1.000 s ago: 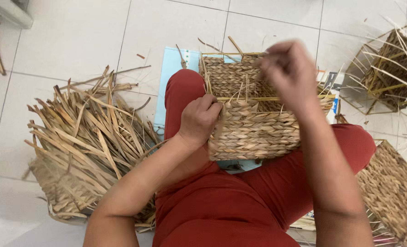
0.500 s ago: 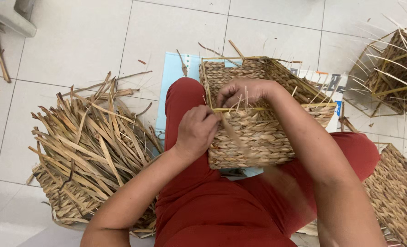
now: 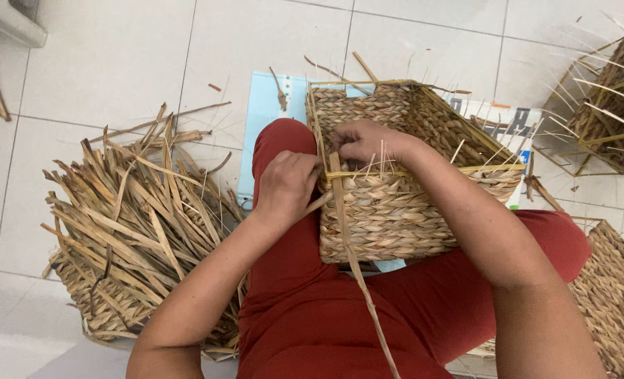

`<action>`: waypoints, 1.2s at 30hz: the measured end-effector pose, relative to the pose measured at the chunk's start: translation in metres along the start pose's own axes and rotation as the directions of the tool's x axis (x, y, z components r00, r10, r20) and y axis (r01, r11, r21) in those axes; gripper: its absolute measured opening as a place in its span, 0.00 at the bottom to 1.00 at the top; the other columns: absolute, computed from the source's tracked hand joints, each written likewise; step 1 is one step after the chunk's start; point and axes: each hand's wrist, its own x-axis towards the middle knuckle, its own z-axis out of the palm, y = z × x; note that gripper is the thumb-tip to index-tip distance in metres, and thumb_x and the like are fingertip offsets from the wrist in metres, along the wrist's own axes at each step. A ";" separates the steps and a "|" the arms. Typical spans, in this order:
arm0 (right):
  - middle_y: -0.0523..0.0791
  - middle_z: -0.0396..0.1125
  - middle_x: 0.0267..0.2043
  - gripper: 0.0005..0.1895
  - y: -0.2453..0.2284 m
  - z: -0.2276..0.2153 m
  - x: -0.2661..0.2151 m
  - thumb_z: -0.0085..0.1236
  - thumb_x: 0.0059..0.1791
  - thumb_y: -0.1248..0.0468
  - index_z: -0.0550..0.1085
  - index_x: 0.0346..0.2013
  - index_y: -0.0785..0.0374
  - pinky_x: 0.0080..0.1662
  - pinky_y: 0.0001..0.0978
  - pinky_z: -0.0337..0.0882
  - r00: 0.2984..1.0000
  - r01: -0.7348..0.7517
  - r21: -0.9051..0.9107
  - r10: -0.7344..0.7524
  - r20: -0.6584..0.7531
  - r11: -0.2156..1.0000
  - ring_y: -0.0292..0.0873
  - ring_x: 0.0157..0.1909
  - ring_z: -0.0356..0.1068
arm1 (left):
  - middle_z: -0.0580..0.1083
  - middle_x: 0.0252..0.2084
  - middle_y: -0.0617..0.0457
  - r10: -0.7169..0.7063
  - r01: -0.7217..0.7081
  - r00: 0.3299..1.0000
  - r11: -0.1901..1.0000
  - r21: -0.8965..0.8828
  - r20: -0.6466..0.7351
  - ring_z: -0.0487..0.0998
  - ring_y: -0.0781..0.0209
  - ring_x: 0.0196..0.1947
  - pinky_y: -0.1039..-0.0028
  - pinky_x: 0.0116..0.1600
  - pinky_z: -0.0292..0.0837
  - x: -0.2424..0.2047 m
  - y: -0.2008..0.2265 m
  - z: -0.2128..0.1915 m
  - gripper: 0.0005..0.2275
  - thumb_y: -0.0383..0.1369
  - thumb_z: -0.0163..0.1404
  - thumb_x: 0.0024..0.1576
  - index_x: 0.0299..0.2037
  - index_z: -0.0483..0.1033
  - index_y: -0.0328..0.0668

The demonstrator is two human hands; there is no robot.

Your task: The person weaves a basket by hand, threading dry plant strips through the wooden framework of the basket.

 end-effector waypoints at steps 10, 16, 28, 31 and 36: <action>0.44 0.75 0.31 0.13 0.005 0.017 0.023 0.57 0.50 0.56 0.82 0.41 0.60 0.38 0.33 0.70 0.988 -0.035 -0.091 0.048 0.149 0.995 0.38 0.32 0.70 | 0.78 0.35 0.49 -0.208 0.231 0.960 0.967 -0.111 0.186 0.77 0.48 0.40 0.59 0.46 0.72 0.009 -0.009 -0.002 0.08 0.28 0.59 0.53 0.42 0.83 0.39; 0.45 0.75 0.26 0.15 0.007 0.014 0.022 0.58 0.46 0.55 0.83 0.37 0.61 0.34 0.35 0.73 0.986 -0.108 0.060 0.099 0.132 0.992 0.39 0.27 0.72 | 0.77 0.35 0.47 -0.284 0.296 0.913 0.955 0.005 0.294 0.76 0.46 0.41 0.57 0.48 0.71 0.017 -0.007 -0.001 0.08 0.30 0.60 0.53 0.41 0.83 0.38; 0.44 0.76 0.29 0.14 0.009 0.009 0.021 0.59 0.48 0.56 0.80 0.39 0.63 0.34 0.31 0.75 0.988 -0.099 0.146 0.080 0.131 0.984 0.38 0.30 0.75 | 0.76 0.32 0.44 -0.258 0.229 0.943 0.962 0.149 0.211 0.77 0.43 0.36 0.54 0.44 0.72 0.017 -0.013 0.018 0.06 0.29 0.58 0.51 0.30 0.74 0.37; 0.45 0.77 0.32 0.14 0.016 -0.001 0.017 0.59 0.50 0.57 0.77 0.43 0.64 0.35 0.32 0.79 0.992 -0.106 0.273 0.081 0.100 0.956 0.39 0.31 0.78 | 0.75 0.32 0.45 -0.547 0.526 0.773 0.836 0.158 0.322 0.78 0.47 0.34 0.56 0.43 0.72 0.020 -0.019 0.006 0.06 0.31 0.55 0.57 0.35 0.73 0.37; 0.49 0.77 0.33 0.13 0.025 -0.004 0.019 0.60 0.52 0.58 0.77 0.41 0.66 0.34 0.31 0.78 0.992 -0.077 0.284 0.102 -0.073 0.956 0.39 0.31 0.78 | 0.75 0.34 0.45 -0.388 0.383 0.920 0.920 0.083 0.058 0.77 0.45 0.36 0.57 0.42 0.72 0.004 0.000 -0.015 0.06 0.27 0.56 0.53 0.36 0.73 0.36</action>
